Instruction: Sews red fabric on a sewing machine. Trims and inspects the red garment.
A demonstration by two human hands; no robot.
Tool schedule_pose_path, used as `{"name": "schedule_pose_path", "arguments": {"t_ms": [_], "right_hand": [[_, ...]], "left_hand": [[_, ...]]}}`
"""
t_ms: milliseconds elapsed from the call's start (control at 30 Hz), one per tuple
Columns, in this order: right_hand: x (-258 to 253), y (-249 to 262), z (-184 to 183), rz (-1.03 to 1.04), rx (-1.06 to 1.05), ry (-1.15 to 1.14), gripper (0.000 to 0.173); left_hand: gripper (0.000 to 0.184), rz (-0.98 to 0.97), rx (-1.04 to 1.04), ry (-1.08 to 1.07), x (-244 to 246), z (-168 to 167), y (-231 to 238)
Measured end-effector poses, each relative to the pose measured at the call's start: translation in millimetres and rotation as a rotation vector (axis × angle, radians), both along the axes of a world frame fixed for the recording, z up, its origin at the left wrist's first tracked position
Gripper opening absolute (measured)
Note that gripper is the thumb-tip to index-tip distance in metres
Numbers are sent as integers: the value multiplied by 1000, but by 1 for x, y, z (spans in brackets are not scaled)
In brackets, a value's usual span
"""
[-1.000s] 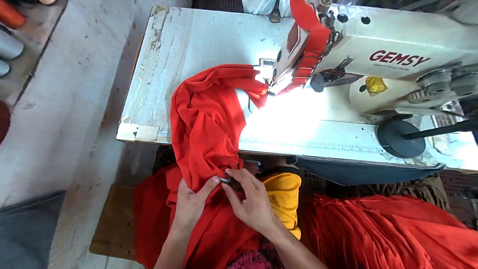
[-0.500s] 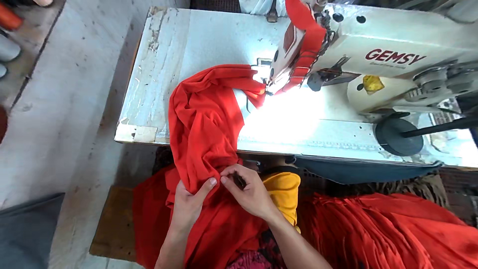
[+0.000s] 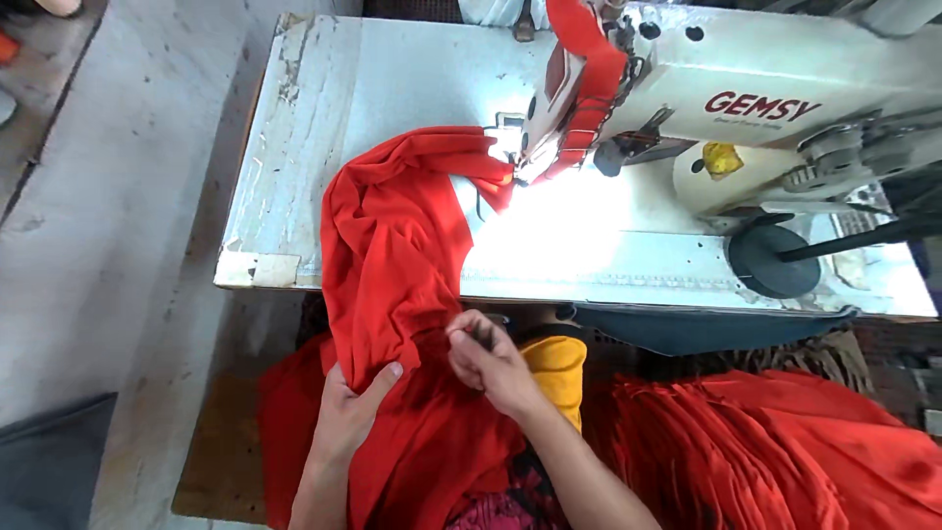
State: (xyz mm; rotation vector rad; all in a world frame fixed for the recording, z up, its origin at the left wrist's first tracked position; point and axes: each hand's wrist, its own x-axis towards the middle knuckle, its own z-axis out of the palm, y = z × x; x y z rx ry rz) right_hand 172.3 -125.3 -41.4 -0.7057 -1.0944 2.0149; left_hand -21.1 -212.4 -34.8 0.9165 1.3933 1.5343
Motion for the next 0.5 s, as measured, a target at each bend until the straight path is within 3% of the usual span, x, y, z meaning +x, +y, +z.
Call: {"name": "schedule_pose_path", "arguments": {"t_ms": [100, 200, 267, 367, 500], "right_hand": [[-17, -3, -2, 143, 121, -305, 36], [-27, -4, -9, 203, 271, -261, 28], [-25, -1, -7, 175, 399, -278, 35], [4, 10, 5, -36, 589, -378, 36], [97, 26, 26, -478, 638, -612, 30]], "left_hand": [[25, -13, -9, 70, 0, 3, -1], [14, -46, -60, 174, -4, 7, -1], [11, -50, -58, 225, -10, 10, 2], [16, -40, 0, 368, -26, 31, 17], [26, -89, 90, 730, -65, 83, 57]]}}
